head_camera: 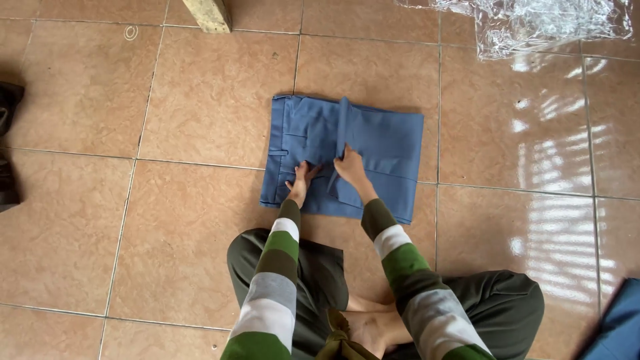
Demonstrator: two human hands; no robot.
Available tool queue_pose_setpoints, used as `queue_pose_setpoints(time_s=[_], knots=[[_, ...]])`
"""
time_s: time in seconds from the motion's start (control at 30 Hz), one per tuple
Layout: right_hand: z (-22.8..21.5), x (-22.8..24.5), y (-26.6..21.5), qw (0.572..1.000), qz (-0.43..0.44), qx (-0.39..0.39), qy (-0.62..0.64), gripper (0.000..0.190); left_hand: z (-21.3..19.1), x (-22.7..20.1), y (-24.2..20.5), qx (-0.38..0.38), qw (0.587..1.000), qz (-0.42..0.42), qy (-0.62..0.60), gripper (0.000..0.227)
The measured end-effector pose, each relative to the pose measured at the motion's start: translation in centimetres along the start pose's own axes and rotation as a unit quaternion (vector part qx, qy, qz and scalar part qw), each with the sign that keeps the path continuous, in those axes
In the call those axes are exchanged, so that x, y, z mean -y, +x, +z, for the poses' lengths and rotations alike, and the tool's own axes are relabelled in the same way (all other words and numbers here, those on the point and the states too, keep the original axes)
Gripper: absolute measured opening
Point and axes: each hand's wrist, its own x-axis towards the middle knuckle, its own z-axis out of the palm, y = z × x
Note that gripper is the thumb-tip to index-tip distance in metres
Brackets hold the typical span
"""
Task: The person unfolds a pair of blue trousers and then meticulously refolds them into a neat square on the floor.
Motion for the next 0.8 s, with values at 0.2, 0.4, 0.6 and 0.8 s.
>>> queue_pose_setpoints(time_s=[0.2, 0.4, 0.6, 0.8], knots=[[5.0, 0.9, -0.7, 0.996, -0.058, 0.043, -0.046, 0.066, 17.5, -9.3, -16.8, -0.028, 0.953, -0.021, 0.302, 0.107], [3.1, -2.2, -2.0, 0.982, -0.114, 0.148, 0.019, 0.073, 15.7, -8.3, -12.1, -0.156, 0.689, 0.011, 0.708, 0.08], [-4.9, -4.4, -5.4, 0.993, -0.102, -0.024, 0.05, 0.039, 13.6, -8.4, -8.1, -0.243, 0.616, 0.091, 0.744, 0.048], [-11.0, -7.4, -7.0, 0.99, 0.072, -0.122, -0.004, 0.052, 10.9, -13.3, -9.0, -0.356, 0.64, 0.101, 0.673, 0.048]])
